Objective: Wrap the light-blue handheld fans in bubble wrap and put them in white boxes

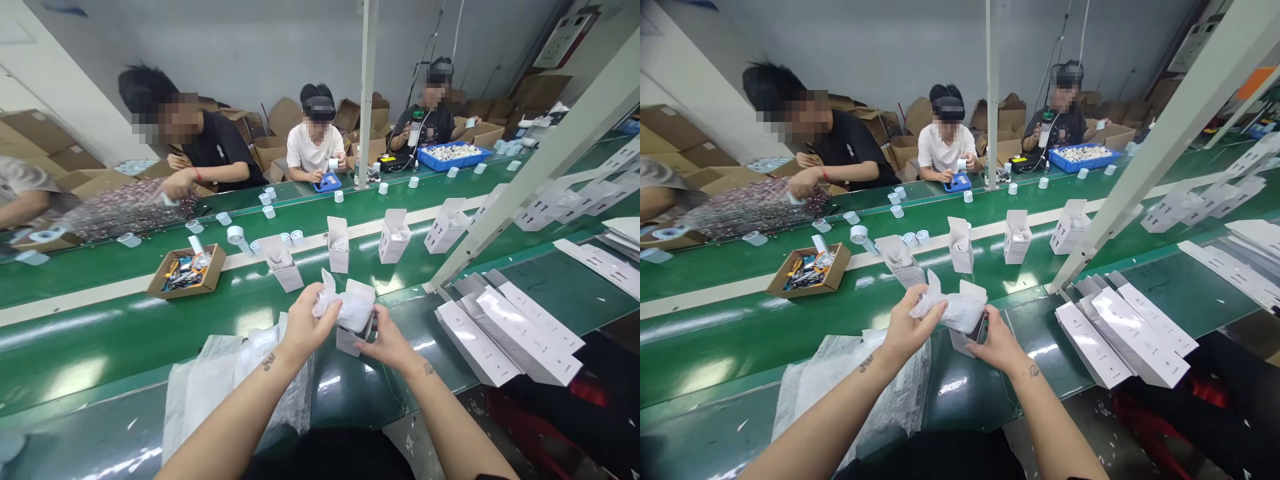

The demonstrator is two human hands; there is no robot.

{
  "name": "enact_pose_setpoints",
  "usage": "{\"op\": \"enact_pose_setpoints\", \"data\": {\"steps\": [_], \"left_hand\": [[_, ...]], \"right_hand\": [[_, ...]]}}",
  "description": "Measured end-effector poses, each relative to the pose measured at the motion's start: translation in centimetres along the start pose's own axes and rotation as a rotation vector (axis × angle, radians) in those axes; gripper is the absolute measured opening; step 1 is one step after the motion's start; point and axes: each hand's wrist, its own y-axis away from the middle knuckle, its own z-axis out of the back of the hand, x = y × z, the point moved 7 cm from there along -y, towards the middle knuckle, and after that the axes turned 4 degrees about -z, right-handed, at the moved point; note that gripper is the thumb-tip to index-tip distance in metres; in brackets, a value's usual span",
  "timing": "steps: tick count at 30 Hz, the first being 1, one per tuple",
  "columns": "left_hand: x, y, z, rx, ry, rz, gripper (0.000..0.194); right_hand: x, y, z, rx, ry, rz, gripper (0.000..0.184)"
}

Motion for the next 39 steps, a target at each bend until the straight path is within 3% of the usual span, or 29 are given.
{"op": "enact_pose_setpoints", "data": {"steps": [3, 7, 11, 16, 18, 20, 22, 23, 26, 28, 29, 31, 34, 36, 37, 39], "left_hand": [[-0.8, 0.6, -1.8, 0.126, -0.335, -0.078, 0.026], [-1.8, 1.2, -3.3, 0.421, -0.663, -0.004, 0.023], [-3.8, 2.3, -6.2, 0.513, -0.685, -0.237, 0.026], [-2.0, 3.4, -8.3, 0.508, -0.628, -0.316, 0.028], [-1.4, 4.2, -8.8, 0.596, -0.623, -0.374, 0.04], [-0.8, 5.0, -9.4, 0.722, -0.696, -0.381, 0.066], [-0.5, 5.3, -10.2, 0.805, -0.791, -0.334, 0.083], [-0.6, 5.2, -10.6, 0.825, -0.808, -0.319, 0.079], [-1.4, 4.3, -11.4, 0.868, -0.718, -0.321, 0.044], [-1.3, 3.1, -9.9, 0.878, -0.659, -0.297, 0.034], [-0.8, 2.2, -8.2, 0.858, -0.648, -0.253, 0.034], [0.8, 0.1, -3.0, 0.768, -0.649, -0.103, 0.039], [4.7, -2.6, 6.4, 0.611, -0.655, 0.192, 0.047], [8.1, -4.0, 11.1, 0.537, -0.693, 0.335, 0.05], [10.0, -4.5, 12.6, 0.518, -0.734, 0.382, 0.052], [13.8, -5.3, 13.7, 0.517, -0.831, 0.443, 0.054]], "right_hand": [[-0.2, 0.2, -0.4, -0.034, -0.005, 0.017, 0.073], [0.9, 0.8, -1.7, -0.03, 0.048, 0.162, 0.077], [1.7, 0.9, -2.0, -0.048, 0.021, 0.246, 0.071], [0.6, 1.1, -1.8, -0.043, -0.1, 0.136, 0.071], [0.5, 1.4, -1.8, 0.015, -0.121, 0.147, 0.072], [0.4, 1.6, -1.4, 0.129, -0.137, 0.161, 0.071], [-0.7, 1.2, 0.8, 0.157, -0.019, 0.103, 0.065], [-1.8, 0.8, 2.8, 0.099, 0.12, 0.033, 0.06], [-5.7, -0.5, 10.7, -0.262, 0.612, -0.287, 0.059], [-8.0, -1.0, 13.9, -0.352, 0.733, -0.435, 0.064], [-9.1, -1.2, 14.7, -0.357, 0.758, -0.481, 0.064], [-10.7, -1.4, 15.3, -0.344, 0.814, -0.543, 0.064], [-11.8, -1.6, 14.9, -0.276, 0.875, -0.569, 0.062], [-11.6, -1.7, 14.2, -0.22, 0.901, -0.57, 0.059], [-11.0, -1.9, 13.7, -0.192, 0.905, -0.544, 0.058], [-8.6, -2.4, 12.2, -0.126, 0.894, -0.412, 0.059]]}}
